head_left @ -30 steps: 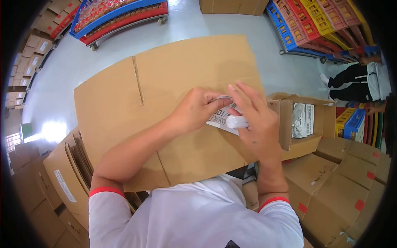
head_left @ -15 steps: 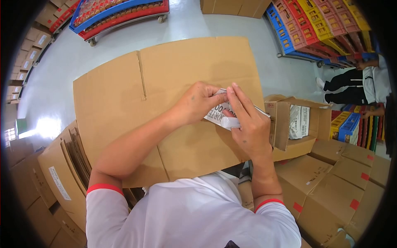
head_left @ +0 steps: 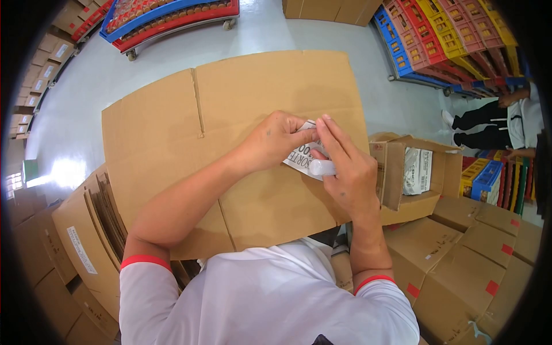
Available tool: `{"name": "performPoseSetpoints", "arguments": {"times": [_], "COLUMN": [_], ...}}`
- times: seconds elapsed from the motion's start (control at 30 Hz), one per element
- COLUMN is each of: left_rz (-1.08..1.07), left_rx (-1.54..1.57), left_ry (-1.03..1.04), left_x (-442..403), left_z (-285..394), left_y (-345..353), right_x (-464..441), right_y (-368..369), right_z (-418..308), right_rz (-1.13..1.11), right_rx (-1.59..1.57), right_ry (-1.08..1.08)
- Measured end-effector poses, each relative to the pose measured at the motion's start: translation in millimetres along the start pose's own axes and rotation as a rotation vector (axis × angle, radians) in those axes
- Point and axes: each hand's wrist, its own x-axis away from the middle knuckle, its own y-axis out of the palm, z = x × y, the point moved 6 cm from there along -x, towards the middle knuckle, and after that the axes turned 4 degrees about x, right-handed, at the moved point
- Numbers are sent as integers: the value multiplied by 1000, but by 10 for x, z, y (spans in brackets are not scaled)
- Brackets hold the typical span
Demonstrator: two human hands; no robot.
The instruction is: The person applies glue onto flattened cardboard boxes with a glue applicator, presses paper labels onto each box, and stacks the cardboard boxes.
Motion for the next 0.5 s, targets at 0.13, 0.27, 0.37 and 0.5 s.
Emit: {"name": "performPoseSetpoints", "arguments": {"times": [0.13,0.27,0.37,0.5], "left_rz": [-45,-52,-55,-59], "left_rx": [-98,-23,-43,-38], "left_ry": [-19,54,47,51], "left_x": [51,56,54,53], "left_z": [47,64,76,73], "left_y": [67,123,116,111], "right_x": [2,-1,-12,-2], "right_y": [-62,-69,-64,-63], "right_z": [84,142,154,120], "right_rz": [-52,-41,-52,-85], "right_rx": [-174,-283,-286,-247], "right_ry": [122,163,155,166]}}
